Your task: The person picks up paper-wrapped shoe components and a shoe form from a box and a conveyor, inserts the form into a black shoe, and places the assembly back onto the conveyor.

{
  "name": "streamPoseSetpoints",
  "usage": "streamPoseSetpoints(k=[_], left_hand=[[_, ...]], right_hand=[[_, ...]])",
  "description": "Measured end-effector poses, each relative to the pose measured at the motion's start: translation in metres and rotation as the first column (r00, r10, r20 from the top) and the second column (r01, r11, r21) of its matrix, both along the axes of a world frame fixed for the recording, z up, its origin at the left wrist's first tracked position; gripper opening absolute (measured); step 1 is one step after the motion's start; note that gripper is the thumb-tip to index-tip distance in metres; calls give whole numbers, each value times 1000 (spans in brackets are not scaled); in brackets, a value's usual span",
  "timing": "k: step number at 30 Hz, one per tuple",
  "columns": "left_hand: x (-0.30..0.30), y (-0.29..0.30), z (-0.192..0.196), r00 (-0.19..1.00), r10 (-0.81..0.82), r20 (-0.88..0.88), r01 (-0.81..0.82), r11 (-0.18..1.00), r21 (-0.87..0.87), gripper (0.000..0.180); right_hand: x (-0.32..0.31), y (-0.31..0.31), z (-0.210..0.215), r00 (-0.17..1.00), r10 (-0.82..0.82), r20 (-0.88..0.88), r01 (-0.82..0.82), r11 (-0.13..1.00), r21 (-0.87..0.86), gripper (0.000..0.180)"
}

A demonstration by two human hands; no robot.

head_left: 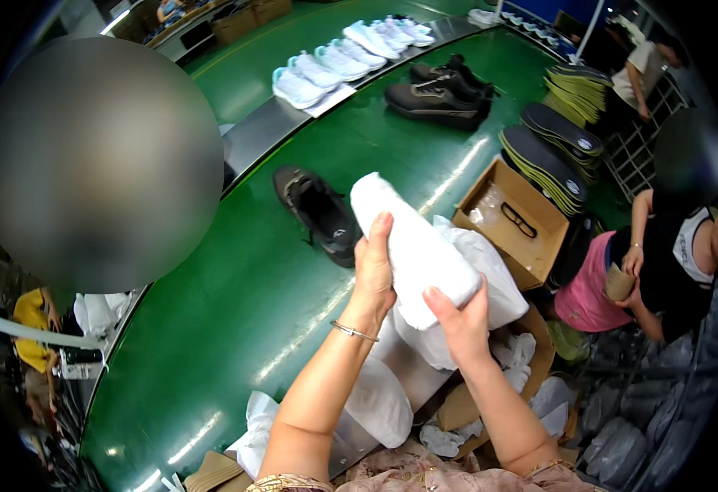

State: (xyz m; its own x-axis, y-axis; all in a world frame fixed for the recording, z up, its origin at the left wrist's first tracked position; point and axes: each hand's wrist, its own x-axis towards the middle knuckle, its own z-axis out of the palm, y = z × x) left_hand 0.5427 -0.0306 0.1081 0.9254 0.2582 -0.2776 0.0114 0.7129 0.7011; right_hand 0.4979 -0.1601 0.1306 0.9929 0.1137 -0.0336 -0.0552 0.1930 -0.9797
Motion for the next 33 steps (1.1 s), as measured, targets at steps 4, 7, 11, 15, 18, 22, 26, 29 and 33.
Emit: streamPoseSetpoints(k=[4, 7, 11, 15, 18, 22, 26, 29, 33], left_hand=[[-15, 44, -31, 976, 188, -108, -182, 982, 58, 60], [-13, 63, -53, 972, 170, -165, -171, 985, 4, 59], [13, 101, -65, 919, 388, -69, -233, 676, 699, 64], [43, 150, -98, 858, 512, 49, -130, 123, 984, 70], [63, 183, -115, 921, 346, 177, -142, -126, 982, 53], [71, 201, -116, 943, 294, -154, 90, 218, 972, 24], [67, 209, -120, 966, 255, -44, -20, 246, 969, 24], [67, 213, -119, 967, 241, -78, 14, 257, 966, 25], [67, 225, -125, 969, 234, -75, 29, 194, 980, 25]], right_hand=[[24, 33, -26, 970, 201, -140, -202, 979, 6, 54], [35, 59, -32, 966, 187, -178, -194, 981, -24, 55], [78, 65, -60, 988, 125, 87, -56, 830, -555, 62], [92, 98, -31, 951, 289, 113, -50, 505, -862, 55], [109, 134, -33, 891, 446, 89, -48, 286, -957, 50], [121, 186, -76, 796, 579, 177, 116, 142, -983, 47], [123, 222, -117, 802, 507, 317, 248, 200, -948, 47], [124, 216, -115, 703, 598, 384, 399, 115, -910, 48], [123, 235, -134, 815, 534, 226, 258, 15, -966, 50]])
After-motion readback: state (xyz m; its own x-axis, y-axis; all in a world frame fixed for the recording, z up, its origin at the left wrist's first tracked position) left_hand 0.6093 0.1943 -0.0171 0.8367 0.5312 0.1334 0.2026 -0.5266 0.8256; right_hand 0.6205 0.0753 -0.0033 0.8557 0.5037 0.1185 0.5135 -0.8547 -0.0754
